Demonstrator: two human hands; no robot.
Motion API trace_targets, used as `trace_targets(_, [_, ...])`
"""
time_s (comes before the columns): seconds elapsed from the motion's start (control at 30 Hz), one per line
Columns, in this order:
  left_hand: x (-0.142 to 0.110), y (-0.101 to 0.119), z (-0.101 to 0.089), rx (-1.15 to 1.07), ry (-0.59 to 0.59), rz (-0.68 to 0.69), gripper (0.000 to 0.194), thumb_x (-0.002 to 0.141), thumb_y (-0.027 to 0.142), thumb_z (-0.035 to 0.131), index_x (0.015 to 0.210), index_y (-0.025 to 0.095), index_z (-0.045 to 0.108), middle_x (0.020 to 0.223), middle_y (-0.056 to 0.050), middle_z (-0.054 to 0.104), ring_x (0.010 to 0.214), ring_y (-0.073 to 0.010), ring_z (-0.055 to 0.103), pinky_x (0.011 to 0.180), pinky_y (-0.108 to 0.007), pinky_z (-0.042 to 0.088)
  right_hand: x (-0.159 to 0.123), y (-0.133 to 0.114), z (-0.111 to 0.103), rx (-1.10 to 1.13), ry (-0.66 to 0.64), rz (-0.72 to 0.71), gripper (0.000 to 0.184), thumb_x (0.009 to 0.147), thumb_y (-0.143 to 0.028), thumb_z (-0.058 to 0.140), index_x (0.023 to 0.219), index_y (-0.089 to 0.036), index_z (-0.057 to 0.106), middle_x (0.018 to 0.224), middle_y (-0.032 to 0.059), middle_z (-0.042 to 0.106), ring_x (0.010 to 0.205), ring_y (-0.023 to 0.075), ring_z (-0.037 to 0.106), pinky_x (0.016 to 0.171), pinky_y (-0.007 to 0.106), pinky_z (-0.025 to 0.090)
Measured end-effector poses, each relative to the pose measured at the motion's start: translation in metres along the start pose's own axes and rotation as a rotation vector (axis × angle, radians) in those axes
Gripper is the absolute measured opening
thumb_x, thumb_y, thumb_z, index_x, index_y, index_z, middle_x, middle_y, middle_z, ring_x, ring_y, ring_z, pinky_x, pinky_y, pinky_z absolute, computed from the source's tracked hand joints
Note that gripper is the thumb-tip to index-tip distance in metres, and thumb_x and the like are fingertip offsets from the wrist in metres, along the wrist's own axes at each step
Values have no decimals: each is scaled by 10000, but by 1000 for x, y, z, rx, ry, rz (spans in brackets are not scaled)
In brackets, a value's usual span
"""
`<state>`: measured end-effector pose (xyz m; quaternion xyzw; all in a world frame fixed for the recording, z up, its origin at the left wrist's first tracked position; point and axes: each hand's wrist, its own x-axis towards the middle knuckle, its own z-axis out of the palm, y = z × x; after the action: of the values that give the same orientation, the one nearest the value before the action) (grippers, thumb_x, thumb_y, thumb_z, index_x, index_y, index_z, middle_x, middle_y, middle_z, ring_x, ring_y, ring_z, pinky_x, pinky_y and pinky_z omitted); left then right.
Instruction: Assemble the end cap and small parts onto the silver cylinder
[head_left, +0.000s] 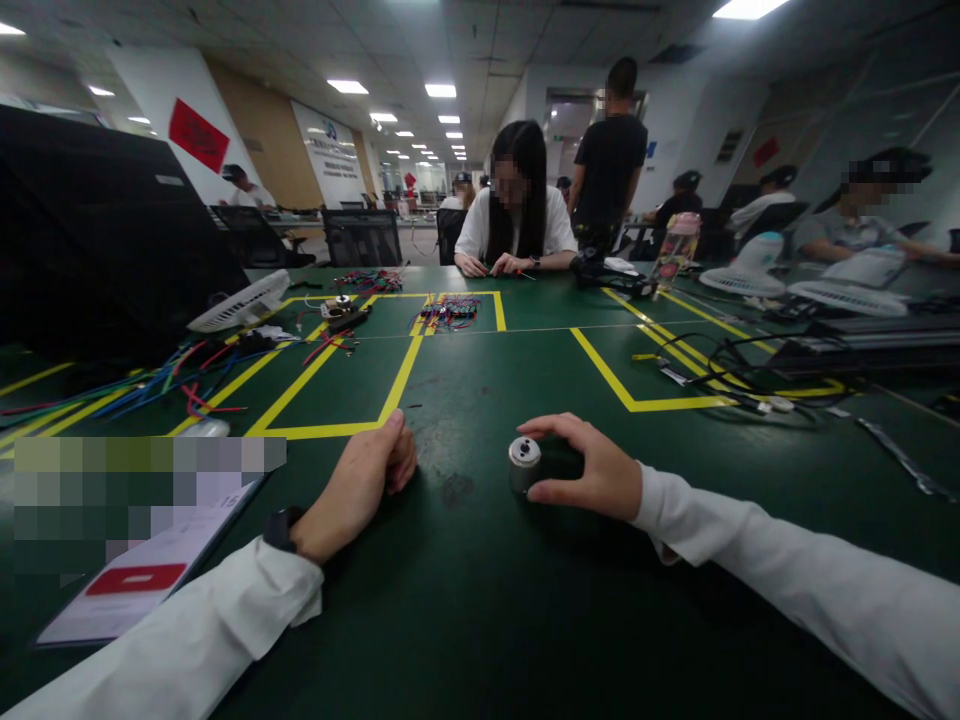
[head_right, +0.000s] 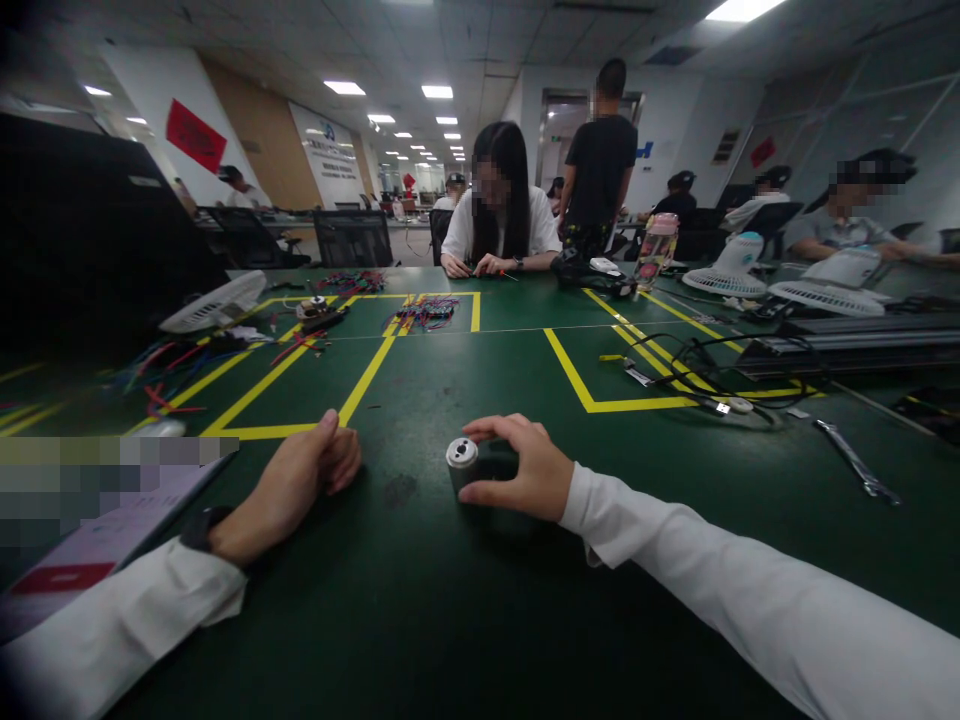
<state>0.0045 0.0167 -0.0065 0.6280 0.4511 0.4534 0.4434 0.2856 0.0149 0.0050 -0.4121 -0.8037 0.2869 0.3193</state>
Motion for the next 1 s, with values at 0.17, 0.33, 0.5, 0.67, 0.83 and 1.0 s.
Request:
trace_targets(0.17, [-2, -1, -4, -48, -9, -5, 473, 924, 447, 276, 513, 214, 272, 471, 28, 335, 416, -120, 370, 436, -269, 317, 10, -3, 8, 325, 155, 43, 426, 688, -434, 671, 1017, -193, 548, 983, 58, 642, 888, 162, 617, 836, 374, 487])
trace_targets(0.33, [-2, -3, -5, -91, 13, -22, 475, 920, 459, 276, 512, 216, 263, 474, 25, 342, 422, -121, 381, 435, -266, 337, -10, 38, -39, 255, 761, 108, 460, 678, -424, 666, 1003, -202, 428, 944, 62, 608, 839, 168, 623, 775, 367, 519])
trace_targets(0.5, [-1, -3, -4, -92, 11, -18, 480, 919, 459, 284, 506, 215, 268, 467, 27, 343, 416, -118, 387, 430, -266, 339, -73, 83, -111, -268, 946, 282, 493, 579, -464, 725, 932, -218, 485, 875, 64, 572, 749, 205, 584, 674, 401, 493])
trace_targets(0.67, [0, -2, -4, -87, -2, -26, 483, 923, 450, 285, 504, 211, 279, 463, 33, 334, 408, -113, 382, 428, -265, 330, -127, 108, -162, -561, 720, 606, 391, 616, -547, 681, 848, -275, 522, 808, 98, 576, 656, 217, 554, 583, 408, 428])
trace_targets(0.83, [-1, -4, -3, -112, 4, -14, 474, 926, 435, 284, 509, 211, 282, 471, 30, 345, 414, -115, 386, 433, -268, 334, -146, 118, -170, -624, 665, 640, 417, 621, -572, 668, 876, -284, 506, 844, 112, 583, 678, 234, 560, 598, 427, 436])
trace_targets(1.0, [-1, -4, -3, -109, -1, -6, 480, 927, 443, 289, 508, 209, 281, 470, 34, 325, 406, -110, 370, 426, -268, 312, -159, 128, -170, -628, 596, 698, 454, 608, -581, 665, 922, -288, 515, 852, 96, 583, 671, 233, 565, 605, 423, 441])
